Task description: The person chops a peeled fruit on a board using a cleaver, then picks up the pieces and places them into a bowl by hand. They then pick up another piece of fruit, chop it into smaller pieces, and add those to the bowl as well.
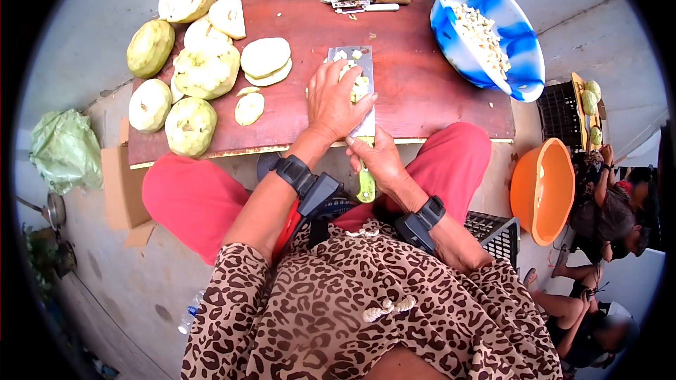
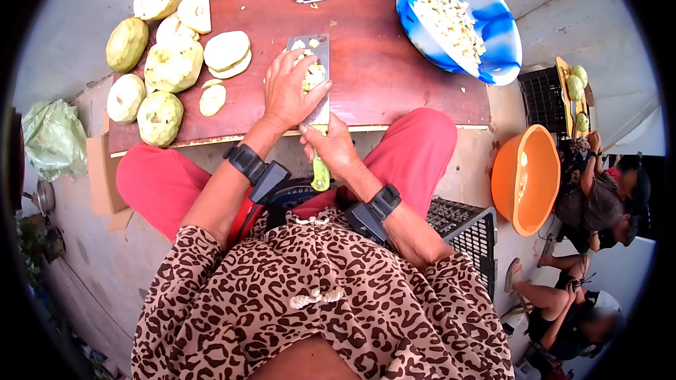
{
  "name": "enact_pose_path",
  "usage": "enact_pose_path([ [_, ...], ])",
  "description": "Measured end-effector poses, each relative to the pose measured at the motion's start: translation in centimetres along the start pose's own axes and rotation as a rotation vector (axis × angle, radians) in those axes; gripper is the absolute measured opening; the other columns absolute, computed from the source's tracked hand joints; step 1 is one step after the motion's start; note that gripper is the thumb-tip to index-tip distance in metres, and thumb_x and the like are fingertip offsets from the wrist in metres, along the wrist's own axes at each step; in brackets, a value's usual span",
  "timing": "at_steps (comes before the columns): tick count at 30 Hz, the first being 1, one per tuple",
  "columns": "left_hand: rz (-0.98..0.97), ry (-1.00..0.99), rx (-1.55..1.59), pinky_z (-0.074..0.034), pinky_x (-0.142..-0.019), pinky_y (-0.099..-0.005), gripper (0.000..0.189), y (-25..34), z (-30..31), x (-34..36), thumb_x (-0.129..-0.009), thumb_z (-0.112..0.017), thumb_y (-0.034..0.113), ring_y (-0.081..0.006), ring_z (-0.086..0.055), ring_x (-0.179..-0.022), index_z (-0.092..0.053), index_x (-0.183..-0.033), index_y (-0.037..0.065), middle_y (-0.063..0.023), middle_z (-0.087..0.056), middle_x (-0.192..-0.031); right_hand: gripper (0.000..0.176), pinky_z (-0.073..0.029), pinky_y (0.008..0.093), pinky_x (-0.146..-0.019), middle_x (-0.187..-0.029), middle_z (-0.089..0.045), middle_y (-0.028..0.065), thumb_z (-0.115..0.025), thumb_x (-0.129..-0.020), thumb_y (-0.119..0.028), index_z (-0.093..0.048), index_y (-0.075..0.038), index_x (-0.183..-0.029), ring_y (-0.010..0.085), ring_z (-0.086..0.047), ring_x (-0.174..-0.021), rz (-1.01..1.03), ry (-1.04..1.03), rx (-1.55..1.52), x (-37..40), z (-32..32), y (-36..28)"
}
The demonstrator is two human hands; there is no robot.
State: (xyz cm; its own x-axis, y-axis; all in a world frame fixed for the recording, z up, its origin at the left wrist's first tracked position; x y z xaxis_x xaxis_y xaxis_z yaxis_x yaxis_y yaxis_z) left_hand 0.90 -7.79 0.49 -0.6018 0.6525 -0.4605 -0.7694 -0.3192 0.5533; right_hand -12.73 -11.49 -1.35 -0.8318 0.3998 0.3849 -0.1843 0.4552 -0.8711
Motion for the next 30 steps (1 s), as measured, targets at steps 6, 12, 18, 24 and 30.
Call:
enact_pose_path([
  [6, 0.005, 0.073, 0.097, -0.035, -0.103, -0.0485, 0.050, 1.0, 0.2, -1.2, -0.072, -0.077, 0.035, -0.0348, -0.044, -0.124, -0.064, -0.113, 0.008, -0.0144, -0.053, -0.127, 0.018, -0.043, 0.0240, -0.044, -0.078, -0.058, 0.0060, -0.060, -0.095, -0.006, -0.050, -0.003, -0.109, 0.0104, -0.052, -0.050, 0.066, -0.033, -0.027, 0.2, 0.4, -1.2],
  [12, -0.100, 0.092, 0.085, -0.038, -0.101, -0.0473, 0.048, 4.6, 1.2, -4.9, -0.076, -0.076, 0.031, -0.0353, -0.048, -0.121, -0.064, -0.115, 0.007, -0.0144, -0.055, -0.125, 0.017, -0.043, 0.0247, -0.045, -0.077, -0.059, 0.0063, -0.060, -0.095, -0.006, -0.050, -0.002, -0.108, 0.0109, -0.052, -0.050, 0.117, 0.021, -0.040, 0.9, 1.1, -5.5],
  [18, -0.258, 0.146, 0.136, -0.039, -0.101, -0.0467, 0.050, 9.7, 0.8, -10.6, -0.075, -0.076, 0.032, -0.0362, -0.048, -0.119, -0.064, -0.116, 0.006, -0.0151, -0.055, -0.125, 0.017, -0.043, 0.0242, -0.045, -0.077, -0.059, 0.0065, -0.061, -0.094, -0.006, -0.050, -0.002, -0.107, 0.0109, -0.053, -0.051, 0.255, 0.071, -0.075, 1.7, 3.5, -11.7],
  [24, -0.413, 0.253, 0.311, -0.041, -0.100, -0.0444, 0.047, 15.3, -2.0, -16.0, -0.075, -0.076, 0.029, -0.0359, -0.051, -0.115, -0.065, -0.114, 0.006, -0.0174, -0.058, -0.121, 0.017, -0.044, 0.0254, -0.043, -0.077, -0.059, 0.0075, -0.059, -0.092, -0.003, -0.050, 0.000, -0.106, 0.0115, -0.052, -0.048, 0.405, 0.229, 0.068, 2.5, 7.6, -17.6],
  [30, -0.438, 0.217, 0.562, -0.042, -0.098, -0.0415, 0.038, 18.9, -8.3, -19.6, -0.081, -0.072, 0.027, -0.0346, -0.053, -0.114, -0.065, -0.112, 0.008, -0.0171, -0.057, -0.121, 0.016, -0.042, 0.0243, -0.045, -0.077, -0.060, 0.0063, -0.061, -0.092, -0.007, -0.052, -0.001, -0.104, 0.0103, -0.052, -0.049, 0.478, 0.438, 0.358, 3.0, 12.6, -21.2],
])
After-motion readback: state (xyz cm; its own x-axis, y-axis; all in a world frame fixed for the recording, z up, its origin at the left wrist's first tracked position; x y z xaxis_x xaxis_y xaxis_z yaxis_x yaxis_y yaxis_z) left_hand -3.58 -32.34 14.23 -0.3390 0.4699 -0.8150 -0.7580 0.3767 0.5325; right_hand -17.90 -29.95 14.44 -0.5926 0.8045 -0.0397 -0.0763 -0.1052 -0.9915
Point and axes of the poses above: each hand's wrist, its own x-axis away from the middle knuckle, its own z-axis out of the back of the hand, y = z × x, the point moved 3 cm from there along -x, towards the middle knuckle
